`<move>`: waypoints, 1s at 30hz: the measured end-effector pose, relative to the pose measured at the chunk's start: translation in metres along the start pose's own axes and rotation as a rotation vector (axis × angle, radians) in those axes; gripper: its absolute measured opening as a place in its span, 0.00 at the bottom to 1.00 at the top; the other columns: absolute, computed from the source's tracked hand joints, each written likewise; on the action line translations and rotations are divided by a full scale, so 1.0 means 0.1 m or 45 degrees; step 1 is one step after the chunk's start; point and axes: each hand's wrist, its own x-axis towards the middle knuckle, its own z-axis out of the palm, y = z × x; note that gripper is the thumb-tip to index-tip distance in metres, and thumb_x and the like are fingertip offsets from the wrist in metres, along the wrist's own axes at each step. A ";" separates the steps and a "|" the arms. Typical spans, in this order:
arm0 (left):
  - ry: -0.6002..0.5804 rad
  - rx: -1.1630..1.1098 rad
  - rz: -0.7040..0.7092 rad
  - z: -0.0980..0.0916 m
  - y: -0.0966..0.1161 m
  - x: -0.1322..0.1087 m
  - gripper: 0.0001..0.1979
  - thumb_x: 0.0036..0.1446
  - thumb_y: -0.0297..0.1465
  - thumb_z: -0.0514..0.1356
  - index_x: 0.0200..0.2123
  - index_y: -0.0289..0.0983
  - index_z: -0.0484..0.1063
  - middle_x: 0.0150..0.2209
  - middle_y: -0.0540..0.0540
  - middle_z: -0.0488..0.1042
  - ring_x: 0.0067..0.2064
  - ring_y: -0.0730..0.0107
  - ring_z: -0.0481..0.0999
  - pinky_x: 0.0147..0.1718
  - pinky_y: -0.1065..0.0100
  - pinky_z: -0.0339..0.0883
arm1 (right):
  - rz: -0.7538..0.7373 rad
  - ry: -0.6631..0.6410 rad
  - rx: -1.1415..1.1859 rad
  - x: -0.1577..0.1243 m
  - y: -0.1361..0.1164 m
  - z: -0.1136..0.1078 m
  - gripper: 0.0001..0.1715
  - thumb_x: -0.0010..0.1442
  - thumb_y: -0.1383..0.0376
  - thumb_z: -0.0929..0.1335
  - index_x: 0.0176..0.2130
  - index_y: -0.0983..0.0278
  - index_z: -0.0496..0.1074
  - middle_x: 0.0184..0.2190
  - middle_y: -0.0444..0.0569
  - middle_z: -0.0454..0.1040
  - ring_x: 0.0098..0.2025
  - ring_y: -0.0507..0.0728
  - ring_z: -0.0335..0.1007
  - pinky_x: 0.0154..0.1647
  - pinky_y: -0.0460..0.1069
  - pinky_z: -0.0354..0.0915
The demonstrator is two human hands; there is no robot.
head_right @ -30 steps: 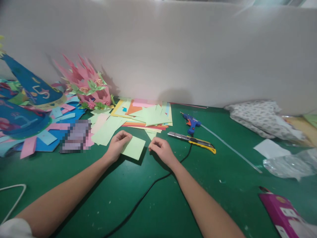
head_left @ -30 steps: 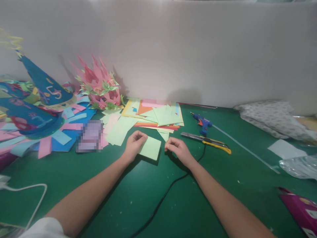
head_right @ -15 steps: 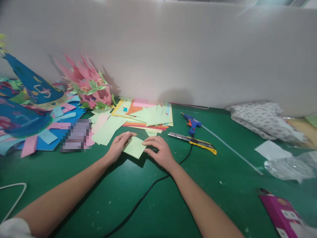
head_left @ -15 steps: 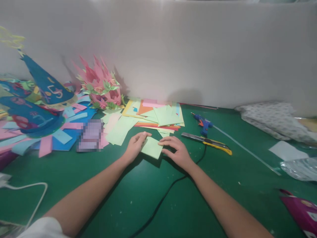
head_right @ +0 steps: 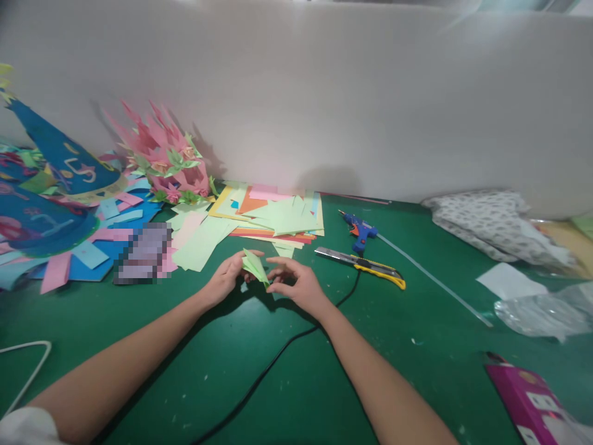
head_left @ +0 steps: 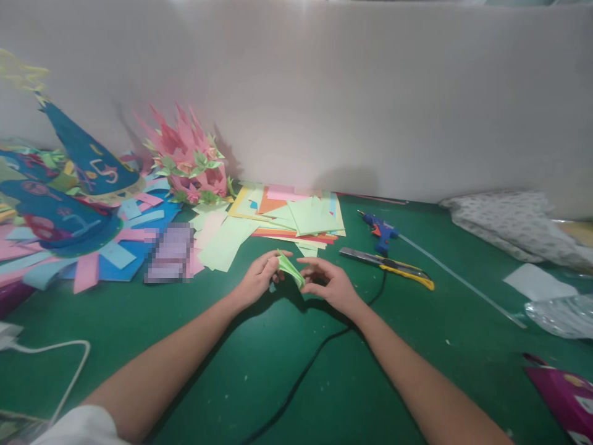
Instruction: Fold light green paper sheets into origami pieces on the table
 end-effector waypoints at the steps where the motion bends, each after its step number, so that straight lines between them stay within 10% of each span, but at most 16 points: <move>1: -0.008 0.000 -0.002 0.00 0.00 0.00 0.33 0.53 0.57 0.50 0.45 0.33 0.71 0.26 0.47 0.69 0.27 0.73 0.67 0.26 0.72 0.62 | 0.012 -0.002 0.023 0.00 0.00 0.00 0.29 0.45 0.62 0.75 0.48 0.59 0.70 0.33 0.44 0.75 0.31 0.52 0.69 0.38 0.50 0.68; 12: -0.101 -0.081 0.042 0.00 -0.11 -0.03 0.27 0.55 0.35 0.61 0.57 0.40 0.58 0.48 0.43 0.66 0.43 0.67 0.69 0.38 0.71 0.65 | 0.063 0.266 0.109 0.03 -0.03 -0.09 0.17 0.57 0.50 0.67 0.32 0.62 0.71 0.23 0.44 0.72 0.28 0.54 0.69 0.35 0.49 0.66; 25: -0.272 0.225 0.193 -0.05 0.01 -0.13 0.21 0.53 0.24 0.55 0.51 0.39 0.62 0.48 0.43 0.63 0.49 0.64 0.65 0.47 0.66 0.61 | 0.171 0.399 0.143 0.06 0.01 -0.06 0.18 0.51 0.52 0.70 0.25 0.64 0.69 0.19 0.43 0.71 0.24 0.51 0.68 0.30 0.47 0.65; 30: -0.329 0.167 0.168 -0.09 0.05 -0.17 0.18 0.50 0.25 0.57 0.46 0.37 0.62 0.41 0.46 0.65 0.38 0.69 0.67 0.34 0.72 0.63 | 0.227 0.336 0.189 0.06 -0.03 -0.02 0.19 0.50 0.52 0.71 0.25 0.64 0.67 0.19 0.43 0.72 0.23 0.50 0.67 0.29 0.46 0.65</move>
